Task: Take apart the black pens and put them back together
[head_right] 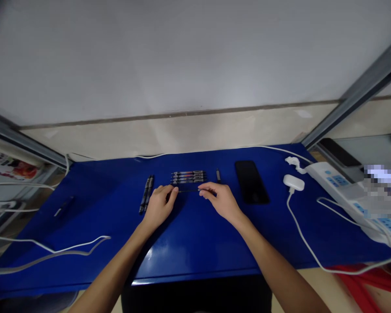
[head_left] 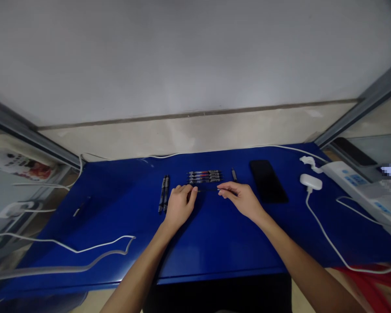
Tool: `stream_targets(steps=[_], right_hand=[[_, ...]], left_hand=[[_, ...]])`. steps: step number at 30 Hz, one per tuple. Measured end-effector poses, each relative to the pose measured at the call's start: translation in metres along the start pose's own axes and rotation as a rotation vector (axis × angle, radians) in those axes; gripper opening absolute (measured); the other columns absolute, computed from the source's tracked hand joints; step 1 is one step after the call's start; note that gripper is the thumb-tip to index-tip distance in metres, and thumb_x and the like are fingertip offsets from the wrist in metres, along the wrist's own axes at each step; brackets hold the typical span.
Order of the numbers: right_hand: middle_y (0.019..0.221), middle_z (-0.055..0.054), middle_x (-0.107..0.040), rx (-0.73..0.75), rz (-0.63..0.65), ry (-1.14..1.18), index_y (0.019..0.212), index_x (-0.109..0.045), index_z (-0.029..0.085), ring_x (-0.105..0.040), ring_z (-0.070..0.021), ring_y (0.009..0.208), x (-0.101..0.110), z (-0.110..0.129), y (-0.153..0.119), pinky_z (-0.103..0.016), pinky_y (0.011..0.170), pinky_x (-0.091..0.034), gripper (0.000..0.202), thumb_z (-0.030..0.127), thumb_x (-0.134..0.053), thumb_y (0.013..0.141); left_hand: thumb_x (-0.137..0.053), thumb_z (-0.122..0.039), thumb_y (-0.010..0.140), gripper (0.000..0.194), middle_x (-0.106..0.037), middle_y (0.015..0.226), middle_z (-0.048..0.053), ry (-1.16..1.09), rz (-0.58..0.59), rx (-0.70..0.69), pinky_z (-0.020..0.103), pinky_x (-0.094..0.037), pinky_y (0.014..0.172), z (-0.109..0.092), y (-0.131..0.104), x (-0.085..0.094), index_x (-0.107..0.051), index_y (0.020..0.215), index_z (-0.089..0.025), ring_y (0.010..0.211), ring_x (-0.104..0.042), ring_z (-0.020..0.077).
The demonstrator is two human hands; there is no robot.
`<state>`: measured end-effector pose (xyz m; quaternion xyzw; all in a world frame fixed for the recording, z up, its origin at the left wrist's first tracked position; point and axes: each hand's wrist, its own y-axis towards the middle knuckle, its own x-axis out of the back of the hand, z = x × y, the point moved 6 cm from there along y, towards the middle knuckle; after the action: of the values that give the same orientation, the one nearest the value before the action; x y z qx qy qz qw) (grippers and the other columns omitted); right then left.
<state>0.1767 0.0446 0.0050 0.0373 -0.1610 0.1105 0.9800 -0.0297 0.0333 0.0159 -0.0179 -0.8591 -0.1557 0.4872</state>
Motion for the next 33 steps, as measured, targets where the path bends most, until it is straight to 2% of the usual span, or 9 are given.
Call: stream_targets(steps=[4,10,17,23,28,33], right_hand=[[0.080,-0.004,-0.074,-0.002,-0.019,0.050,0.095,-0.069,0.021,-0.069,-0.0169,0.069,-0.001,0.000,-0.001,-0.031,0.071,-0.057,0.018,0.035,-0.059,0.090],[0.074,-0.002,-0.072,0.055,-0.016,-0.107,0.085,-0.067,0.022,-0.069,-0.0173,0.069,0.001,0.012,-0.002,-0.029,0.066,-0.053,0.018,0.035,-0.057,0.091],[0.077,-0.001,-0.072,0.058,-0.041,-0.162,0.087,-0.068,0.023,-0.068,-0.0173,0.072,0.002,0.013,-0.002,-0.028,0.066,-0.051,0.011,0.032,-0.062,0.088],[0.074,0.000,-0.071,0.049,-0.039,-0.199,0.082,-0.069,0.023,-0.065,-0.0163,0.067,0.002,0.014,-0.002,-0.027,0.060,-0.048,0.018,0.034,-0.059,0.090],[0.077,0.000,-0.071,0.062,-0.055,-0.179,0.084,-0.068,0.022,-0.065,-0.0162,0.070,0.002,0.014,-0.002,-0.027,0.064,-0.050,0.011,0.031,-0.063,0.087],[0.077,-0.001,-0.072,0.047,-0.056,-0.184,0.085,-0.070,0.023,-0.065,-0.0169,0.069,0.003,0.013,-0.002,-0.028,0.063,-0.049,0.016,0.035,-0.060,0.089]], left_hand=[[-0.036,-0.037,0.101,0.036,-0.054,0.066,0.000,0.000,-0.010,-0.004,0.031,-0.034,0.071,0.000,0.000,0.000,-0.046,0.070,-0.021,0.070,-0.050,0.0178],[-0.036,-0.037,0.101,0.036,-0.056,0.067,0.001,-0.005,-0.001,-0.008,0.031,-0.033,0.070,-0.001,0.000,0.000,-0.048,0.071,-0.021,0.071,-0.050,0.0182],[-0.038,-0.037,0.100,0.034,-0.057,0.068,0.001,-0.005,-0.005,-0.011,0.031,-0.033,0.070,0.000,0.000,-0.001,-0.051,0.073,-0.021,0.071,-0.050,0.0185],[-0.038,-0.036,0.100,0.035,-0.056,0.067,0.001,-0.009,-0.008,-0.007,0.031,-0.034,0.070,-0.001,0.000,0.000,-0.050,0.071,-0.021,0.071,-0.050,0.0183],[-0.037,-0.037,0.100,0.036,-0.057,0.067,0.001,-0.002,-0.001,0.000,0.032,-0.035,0.071,-0.001,0.000,0.001,-0.051,0.071,-0.021,0.071,-0.050,0.0183],[-0.036,-0.037,0.101,0.037,-0.057,0.067,0.001,0.008,0.010,0.003,0.032,-0.034,0.070,-0.001,0.000,0.000,-0.049,0.070,-0.021,0.071,-0.052,0.0187]])
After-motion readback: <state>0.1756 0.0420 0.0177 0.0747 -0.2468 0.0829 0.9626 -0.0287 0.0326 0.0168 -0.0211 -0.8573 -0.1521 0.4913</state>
